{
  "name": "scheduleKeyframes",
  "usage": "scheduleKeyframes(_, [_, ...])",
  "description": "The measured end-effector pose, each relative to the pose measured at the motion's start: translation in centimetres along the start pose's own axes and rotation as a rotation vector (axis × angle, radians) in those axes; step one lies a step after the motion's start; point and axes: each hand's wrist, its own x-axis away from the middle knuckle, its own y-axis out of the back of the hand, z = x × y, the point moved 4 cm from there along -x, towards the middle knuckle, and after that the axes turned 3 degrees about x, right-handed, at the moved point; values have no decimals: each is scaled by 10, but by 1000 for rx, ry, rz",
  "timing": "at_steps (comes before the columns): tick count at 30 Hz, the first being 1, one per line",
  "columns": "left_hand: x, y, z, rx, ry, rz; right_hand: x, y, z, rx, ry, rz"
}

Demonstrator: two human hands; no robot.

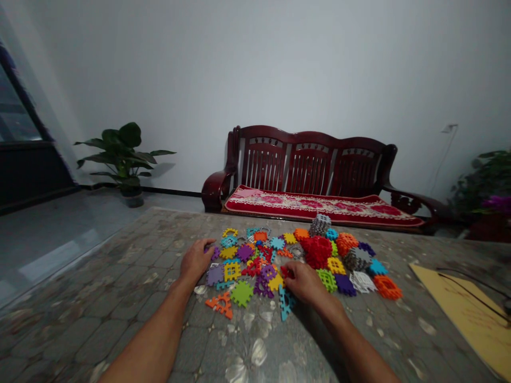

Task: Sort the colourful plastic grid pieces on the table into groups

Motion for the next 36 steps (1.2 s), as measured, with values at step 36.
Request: scheduleKeyframes(36, [2, -13, -9, -39, -278, 168, 4, 6, 23, -76, 204, -221])
